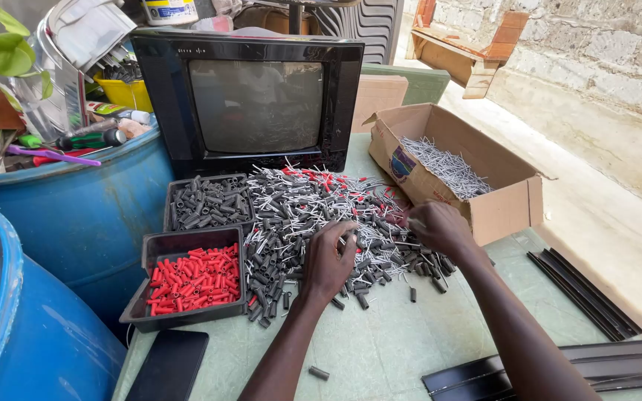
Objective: Sorting small black and red plastic parts from a central pile into separate trays
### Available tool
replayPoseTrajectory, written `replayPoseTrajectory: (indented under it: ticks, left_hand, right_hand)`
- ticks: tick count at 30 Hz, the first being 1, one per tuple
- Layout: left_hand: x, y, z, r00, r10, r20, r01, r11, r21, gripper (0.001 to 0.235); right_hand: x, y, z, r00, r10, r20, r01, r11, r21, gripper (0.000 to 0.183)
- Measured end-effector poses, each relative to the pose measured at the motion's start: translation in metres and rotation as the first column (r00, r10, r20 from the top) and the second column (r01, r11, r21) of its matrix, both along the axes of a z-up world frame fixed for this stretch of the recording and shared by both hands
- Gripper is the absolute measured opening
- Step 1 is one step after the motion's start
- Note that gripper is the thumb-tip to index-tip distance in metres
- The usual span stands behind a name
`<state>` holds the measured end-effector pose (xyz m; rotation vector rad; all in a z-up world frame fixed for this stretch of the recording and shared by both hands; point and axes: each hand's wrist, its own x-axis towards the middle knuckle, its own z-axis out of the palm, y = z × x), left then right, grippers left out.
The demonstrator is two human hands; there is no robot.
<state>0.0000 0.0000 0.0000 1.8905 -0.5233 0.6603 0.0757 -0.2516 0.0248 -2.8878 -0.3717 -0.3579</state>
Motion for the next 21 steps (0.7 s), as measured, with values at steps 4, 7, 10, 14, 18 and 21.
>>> replayPoseTrajectory:
  ticks: [4,7,10,14,18,21]
  left_hand:
    - [-0.001,-0.001,-0.002,1.000,0.020,-0.005,-0.020,1.000,-0.002,0.022]
    - [0.000,-0.002,0.002,1.000,0.020,0.005,-0.020,1.000,0.003,0.022]
    - [0.005,-0.001,-0.003,1.000,0.007,0.009,-0.007,1.000,0.006,0.022]
    - [0.010,0.004,-0.008,0.999,0.033,-0.007,-0.033,0.999,0.001,0.023]
    - [0.009,0.009,-0.001,0.996,0.088,-0.011,-0.088,0.996,0.005,0.023]
    - [0.009,0.012,0.001,0.995,0.095,-0.014,-0.095,0.995,-0.002,0.022]
  right_hand:
    - [-0.013,-0.003,-0.018,0.968,-0.183,-0.173,0.148,0.969,-0.198,0.044]
    - [-0.025,0.016,-0.013,0.932,-0.223,-0.284,0.146,0.953,-0.267,0.059]
    - [-0.004,0.015,-0.041,0.961,-0.121,-0.250,0.077,0.981,-0.179,0.055]
    - [-0.017,0.043,-0.040,0.979,0.050,-0.195,-0.067,0.994,-0.085,0.049]
    - [-0.039,0.075,-0.033,0.974,0.171,-0.152,-0.167,0.985,0.040,0.048]
    - [-0.029,0.093,-0.051,0.983,0.160,-0.093,-0.158,0.987,0.033,0.043]
